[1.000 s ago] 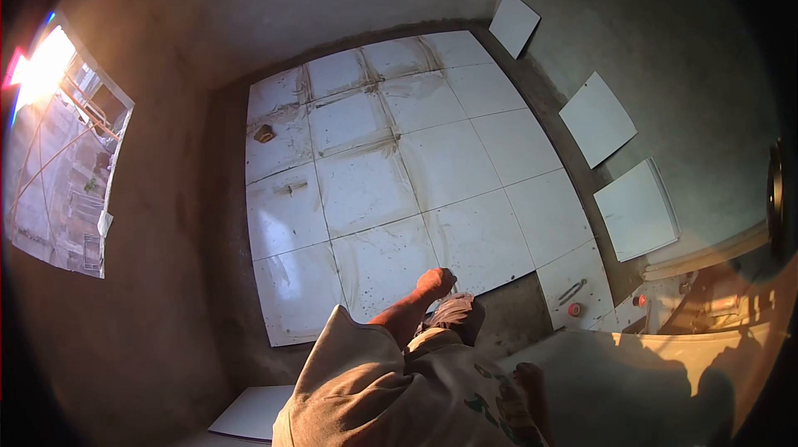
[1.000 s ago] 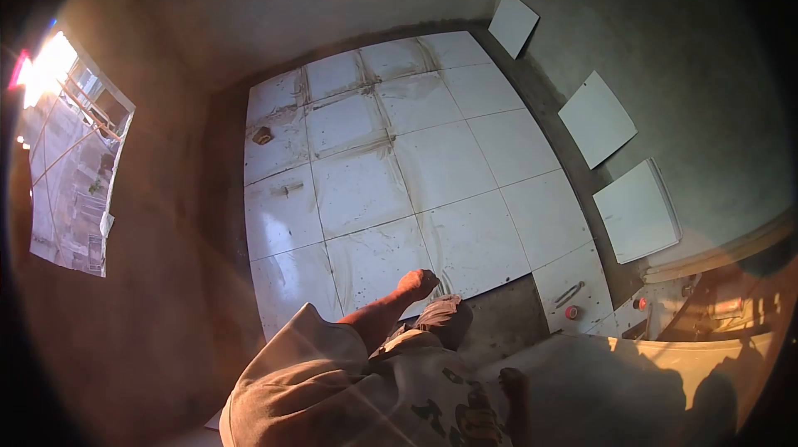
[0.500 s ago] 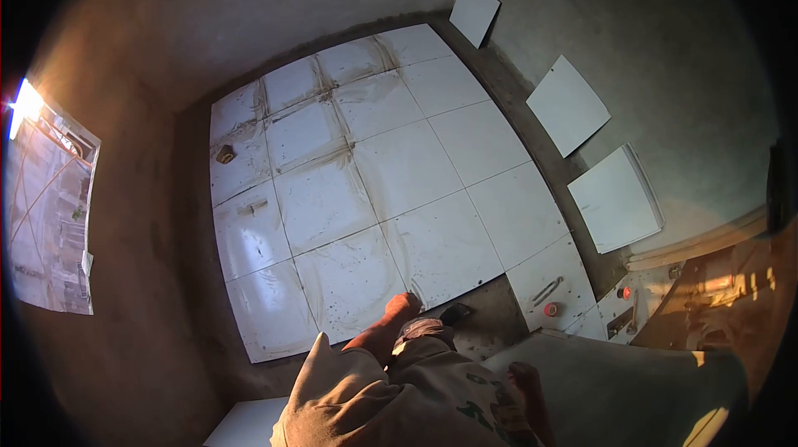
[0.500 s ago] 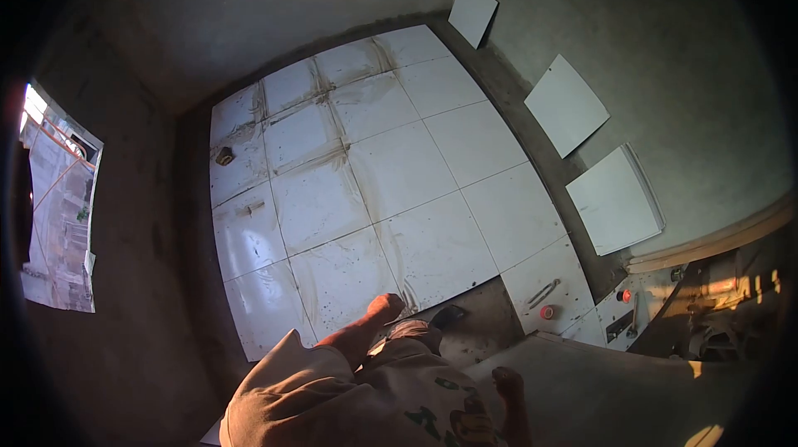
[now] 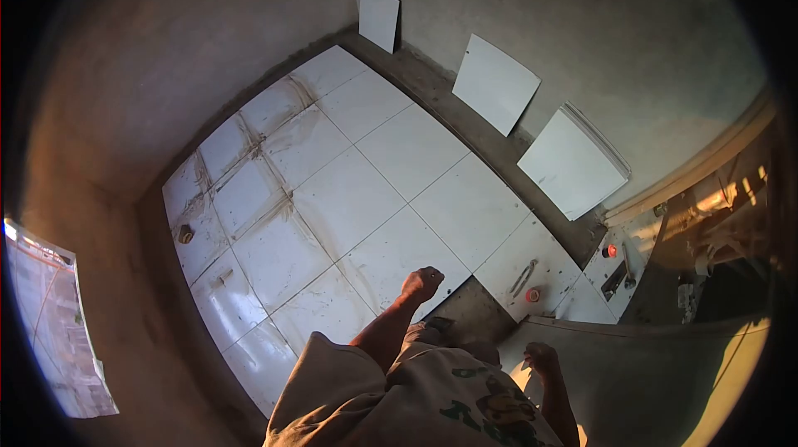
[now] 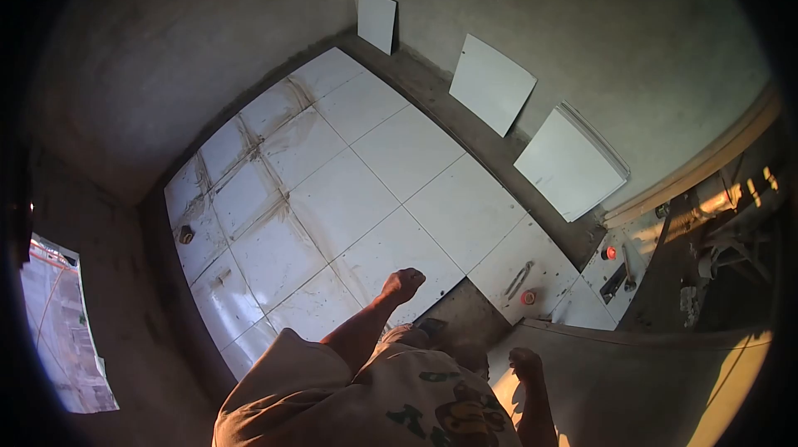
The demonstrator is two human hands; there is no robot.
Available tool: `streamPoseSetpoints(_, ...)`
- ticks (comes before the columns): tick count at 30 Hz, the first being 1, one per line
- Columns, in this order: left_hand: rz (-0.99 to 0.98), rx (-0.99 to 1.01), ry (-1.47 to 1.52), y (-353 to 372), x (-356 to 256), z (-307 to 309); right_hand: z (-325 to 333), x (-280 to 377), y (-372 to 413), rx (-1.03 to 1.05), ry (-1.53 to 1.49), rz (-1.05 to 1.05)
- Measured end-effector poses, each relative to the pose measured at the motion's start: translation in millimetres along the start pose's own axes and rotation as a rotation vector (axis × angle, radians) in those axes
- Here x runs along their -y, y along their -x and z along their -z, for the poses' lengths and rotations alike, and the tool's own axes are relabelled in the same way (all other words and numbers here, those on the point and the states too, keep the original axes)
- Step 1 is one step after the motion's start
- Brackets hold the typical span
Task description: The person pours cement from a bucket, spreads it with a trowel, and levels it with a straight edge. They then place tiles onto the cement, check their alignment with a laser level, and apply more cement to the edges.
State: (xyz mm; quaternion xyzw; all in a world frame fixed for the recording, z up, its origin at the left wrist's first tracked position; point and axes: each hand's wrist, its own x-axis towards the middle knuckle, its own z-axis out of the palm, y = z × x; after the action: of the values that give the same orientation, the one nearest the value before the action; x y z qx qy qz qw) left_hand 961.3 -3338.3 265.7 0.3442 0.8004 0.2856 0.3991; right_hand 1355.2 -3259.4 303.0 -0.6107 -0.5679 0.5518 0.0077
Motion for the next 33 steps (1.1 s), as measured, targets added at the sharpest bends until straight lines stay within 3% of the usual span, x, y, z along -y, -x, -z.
streamPoseSetpoints(1, -0.001, 0.010, -0.005, -6.3, 4.0, -5.0, 2.9, -19.2, -12.1, -0.004, -0.006, -0.009)
streamPoseSetpoints(2, -0.060, -0.020, -0.019, -14.0, 10.0, -9.0, 6.4, -42.1, -30.6, 0.052, 0.197, 0.213)
streamPoseSetpoints(5, -0.105, -0.031, -0.069, -1.0, 10.6, -5.3, 9.4, -53.5, -45.9, 0.059, 0.436, 0.504)
streamPoseSetpoints(6, -0.262, -0.062, -0.218, -34.9, 90.0, -45.1, 8.5, -49.5, -50.3, 0.029, 0.508, 0.579)
streamPoseSetpoints(7, -0.244, -0.065, -0.244, -29.1, 102.0, -45.0, 10.7, -43.5, -53.7, 0.015, 0.702, 0.725)
streamPoseSetpoints(9, -0.032, -0.015, -0.158, -5.2, 90.2, -31.5, 4.5, -9.9, -45.5, -0.021, 0.464, 0.447)
streamPoseSetpoints(11, 0.169, -0.003, -0.069, 5.4, 75.5, -29.0, 10.2, 23.6, -44.3, 0.034, 0.437, 0.218)
streamPoseSetpoints(12, 0.150, 0.019, -0.086, 2.5, 76.5, -32.4, 6.9, 16.3, -53.6, 0.013, 0.416, 0.201)
streamPoseSetpoints(15, 0.163, 0.042, -0.090, -23.2, 59.7, -35.9, -1.5, 3.5, -87.6, -0.057, 0.344, 0.259)
streamPoseSetpoints(17, 0.148, 0.040, -0.111, -44.5, 28.4, -35.4, 2.1, 11.2, -100.5, 0.014, 0.331, 0.263)
streamPoseSetpoints(22, 0.048, 0.035, -0.199, -123.0, -66.4, -46.3, 49.5, -1.2, -137.4, -0.056, 0.183, 0.331)
streamPoseSetpoints(26, -0.003, 0.043, -0.167, -175.0, -151.4, -62.8, 131.2, -16.7, -167.1, -0.235, 0.639, 0.607)
streamPoseSetpoints(27, -0.167, 0.061, -0.196, -185.8, -166.3, -70.0, 150.5, -26.4, -172.2, -0.234, 0.750, 0.637)
streamPoseSetpoints(28, -0.337, 0.084, -0.225, -191.7, -177.4, -77.3, 163.0, -31.6, -170.9, -0.327, 0.581, 0.640)
streamPoseSetpoints(29, -0.354, 0.087, -0.228, -196.0, -189.2, -86.7, 171.7, -35.1, -170.8, -0.345, 0.578, 0.639)
streamPoseSetpoints(30, -0.301, 0.122, -0.213, -204.3, -207.0, -98.8, 179.7, -43.0, -172.7, -0.383, 0.365, 0.517)
streamPoseSetpoints(31, -0.254, 0.164, -0.202, -214.9, -225.6, -109.8, 189.6, -39.1, -170.8, -0.307, 0.077, 0.245)
streamPoseSetpoints(32, -0.459, 0.180, -0.321, -240.4, -213.1, -127.3, 199.8, -35.2, -169.2, -0.301, -0.212, -0.031)
streamPoseSetpoints(33, -0.501, 0.200, -0.326, -249.5, -231.8, -136.1, 205.0, -34.6, -164.4, -0.343, -0.232, -0.033)
